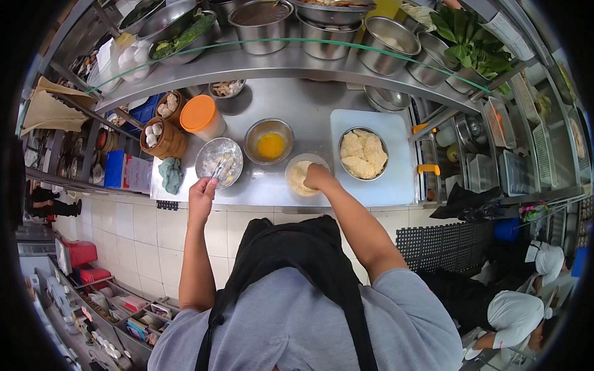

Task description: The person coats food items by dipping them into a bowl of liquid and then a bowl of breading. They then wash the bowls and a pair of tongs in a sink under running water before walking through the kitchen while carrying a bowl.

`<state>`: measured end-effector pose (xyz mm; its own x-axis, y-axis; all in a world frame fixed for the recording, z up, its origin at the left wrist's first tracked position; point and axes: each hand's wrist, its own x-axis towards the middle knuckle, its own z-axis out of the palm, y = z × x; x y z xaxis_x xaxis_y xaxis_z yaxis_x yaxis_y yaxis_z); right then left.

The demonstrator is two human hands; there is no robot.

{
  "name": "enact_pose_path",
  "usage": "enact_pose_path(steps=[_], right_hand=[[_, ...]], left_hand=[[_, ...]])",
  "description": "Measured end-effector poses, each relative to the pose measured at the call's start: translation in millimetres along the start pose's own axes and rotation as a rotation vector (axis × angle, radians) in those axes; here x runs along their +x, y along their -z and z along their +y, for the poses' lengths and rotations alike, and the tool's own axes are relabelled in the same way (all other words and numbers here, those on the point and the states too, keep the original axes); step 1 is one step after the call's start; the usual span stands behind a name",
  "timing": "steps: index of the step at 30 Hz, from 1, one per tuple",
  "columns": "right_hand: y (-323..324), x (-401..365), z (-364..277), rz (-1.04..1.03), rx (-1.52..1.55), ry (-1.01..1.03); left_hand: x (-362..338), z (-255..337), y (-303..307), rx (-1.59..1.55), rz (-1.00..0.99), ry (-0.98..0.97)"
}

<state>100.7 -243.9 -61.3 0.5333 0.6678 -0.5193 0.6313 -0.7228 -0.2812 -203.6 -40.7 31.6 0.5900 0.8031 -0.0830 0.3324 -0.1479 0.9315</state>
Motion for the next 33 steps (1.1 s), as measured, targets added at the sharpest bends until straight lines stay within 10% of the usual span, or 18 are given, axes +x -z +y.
enact_pose_path(steps=[9,18,26,33], right_hand=[[4.7,-10.8,-2.1,0.274,-0.079,0.128],[-27.2,8.2,-6.3,-0.100,0.046,0.195],[-28.4,-23.0,-19.6,0.477,-0.228,0.182],[17.5,0.5,-5.2,0.192,0.045,0.282]], left_hand=[[2.6,5.8,-8.8,0.012,-0.025,0.002],[4.5,6.9,-9.1,0.046,-0.061,0.037],[3.0,7.3,-7.8,-0.028,-0.018,0.011],[2.0,2.4,-0.1,0.004,-0.037,0.058]])
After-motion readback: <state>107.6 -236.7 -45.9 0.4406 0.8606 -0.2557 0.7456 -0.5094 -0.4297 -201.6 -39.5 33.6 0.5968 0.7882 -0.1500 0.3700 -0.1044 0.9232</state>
